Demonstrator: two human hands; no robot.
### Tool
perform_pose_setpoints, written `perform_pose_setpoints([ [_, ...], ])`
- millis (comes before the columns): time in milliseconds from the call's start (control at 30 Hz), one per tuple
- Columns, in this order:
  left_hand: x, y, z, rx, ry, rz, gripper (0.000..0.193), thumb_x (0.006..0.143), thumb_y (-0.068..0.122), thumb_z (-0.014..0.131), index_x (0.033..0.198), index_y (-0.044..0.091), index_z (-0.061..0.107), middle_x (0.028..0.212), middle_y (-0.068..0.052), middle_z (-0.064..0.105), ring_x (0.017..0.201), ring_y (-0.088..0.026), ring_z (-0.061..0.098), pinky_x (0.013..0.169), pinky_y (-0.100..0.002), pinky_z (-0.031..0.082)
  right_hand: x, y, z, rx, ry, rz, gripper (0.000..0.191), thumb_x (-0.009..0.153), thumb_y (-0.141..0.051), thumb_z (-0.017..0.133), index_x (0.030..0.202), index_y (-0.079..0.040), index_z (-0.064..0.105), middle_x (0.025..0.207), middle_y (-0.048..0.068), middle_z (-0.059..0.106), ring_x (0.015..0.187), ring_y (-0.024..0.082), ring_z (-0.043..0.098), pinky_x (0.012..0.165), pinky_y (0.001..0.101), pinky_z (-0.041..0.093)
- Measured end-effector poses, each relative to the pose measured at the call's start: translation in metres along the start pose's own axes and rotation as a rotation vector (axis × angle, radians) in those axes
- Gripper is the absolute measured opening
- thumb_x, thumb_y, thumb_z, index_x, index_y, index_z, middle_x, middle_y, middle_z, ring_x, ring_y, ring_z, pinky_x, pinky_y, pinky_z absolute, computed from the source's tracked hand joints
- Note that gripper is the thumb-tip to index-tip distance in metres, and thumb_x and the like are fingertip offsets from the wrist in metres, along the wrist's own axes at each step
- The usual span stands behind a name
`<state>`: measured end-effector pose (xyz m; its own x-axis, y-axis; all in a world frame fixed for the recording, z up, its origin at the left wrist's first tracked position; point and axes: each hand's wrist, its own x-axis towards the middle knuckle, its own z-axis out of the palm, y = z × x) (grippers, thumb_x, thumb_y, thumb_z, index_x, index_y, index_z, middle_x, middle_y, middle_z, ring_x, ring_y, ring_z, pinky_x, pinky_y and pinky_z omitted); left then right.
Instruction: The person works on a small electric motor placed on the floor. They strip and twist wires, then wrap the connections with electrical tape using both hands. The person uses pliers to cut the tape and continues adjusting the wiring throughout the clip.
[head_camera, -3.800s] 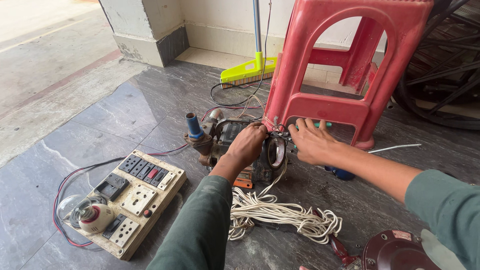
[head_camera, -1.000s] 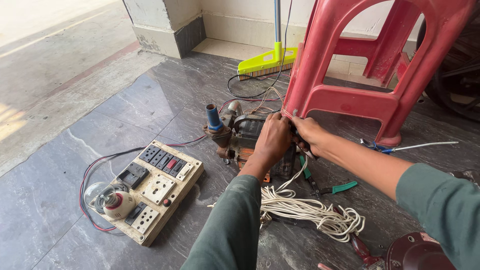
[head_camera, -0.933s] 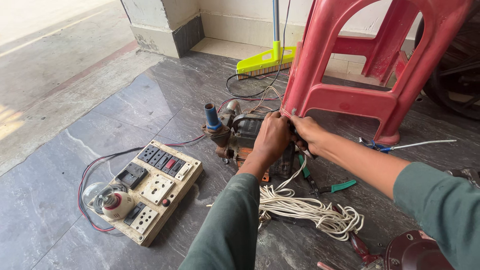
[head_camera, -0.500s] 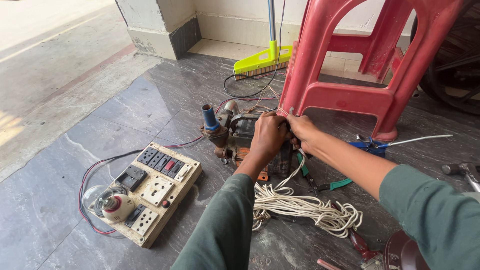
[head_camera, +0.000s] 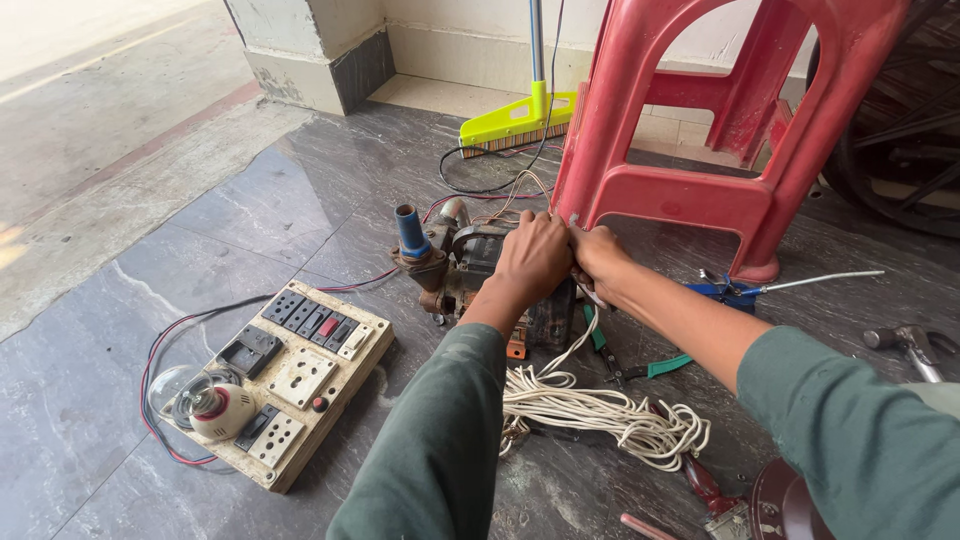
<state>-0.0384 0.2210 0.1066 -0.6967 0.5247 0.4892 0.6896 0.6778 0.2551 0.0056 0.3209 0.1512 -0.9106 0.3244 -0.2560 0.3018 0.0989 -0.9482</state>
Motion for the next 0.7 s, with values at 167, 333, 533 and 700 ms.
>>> perform_pose_setpoints([
  [167, 0.004, 0.002, 0.005, 0.068, -0.041, -0.009, 0.031, 0.084, 0.010, 0.068, 0.108, -0.010, 0.063, 0.110, -0.027, 0.065, 0.109, -0.042, 0.060, 0.083, -0.046, 0.056, 0.009, -0.001, 0.000, -0.188, 0.139, -0.064, 0.042, 0.095, -0.034, 0.065, 0.068, -0.002, 0.064, 0.060, 0.002, 0.061, 0.047, 0.007, 0.054, 0.039, 0.0301, 0.039],
  [333, -0.018, -0.006, 0.004, 0.107, -0.020, 0.197, 0.029, 0.085, 0.013, 0.069, 0.107, -0.005, 0.061, 0.110, -0.020, 0.062, 0.110, -0.039, 0.058, 0.100, -0.049, 0.048, 0.012, 0.002, -0.010, -0.064, -0.226, 0.099, 0.039, 0.101, -0.034, 0.052, 0.081, -0.002, 0.061, 0.064, 0.010, 0.058, 0.048, 0.019, 0.051, 0.042, 0.0352, 0.038],
  [533, -0.027, -0.012, 0.001, -0.200, 0.036, 0.080, 0.036, 0.080, 0.009, 0.071, 0.112, -0.001, 0.060, 0.116, -0.019, 0.062, 0.112, -0.042, 0.057, 0.086, -0.049, 0.052, 0.011, 0.002, -0.021, -0.097, -0.368, 0.137, 0.036, 0.103, -0.031, 0.047, 0.091, -0.002, 0.065, 0.072, 0.009, 0.065, 0.054, 0.018, 0.058, 0.049, 0.0331, 0.048],
  [700, -0.019, -0.012, 0.008, -0.075, -0.005, 0.119, 0.036, 0.076, 0.006, 0.072, 0.111, 0.002, 0.062, 0.110, -0.017, 0.068, 0.104, -0.042, 0.063, 0.081, -0.048, 0.055, 0.018, 0.002, -0.029, -0.018, -0.477, 0.207, 0.034, 0.103, -0.031, 0.047, 0.095, -0.004, 0.065, 0.076, 0.009, 0.067, 0.057, 0.016, 0.057, 0.050, 0.0321, 0.046],
])
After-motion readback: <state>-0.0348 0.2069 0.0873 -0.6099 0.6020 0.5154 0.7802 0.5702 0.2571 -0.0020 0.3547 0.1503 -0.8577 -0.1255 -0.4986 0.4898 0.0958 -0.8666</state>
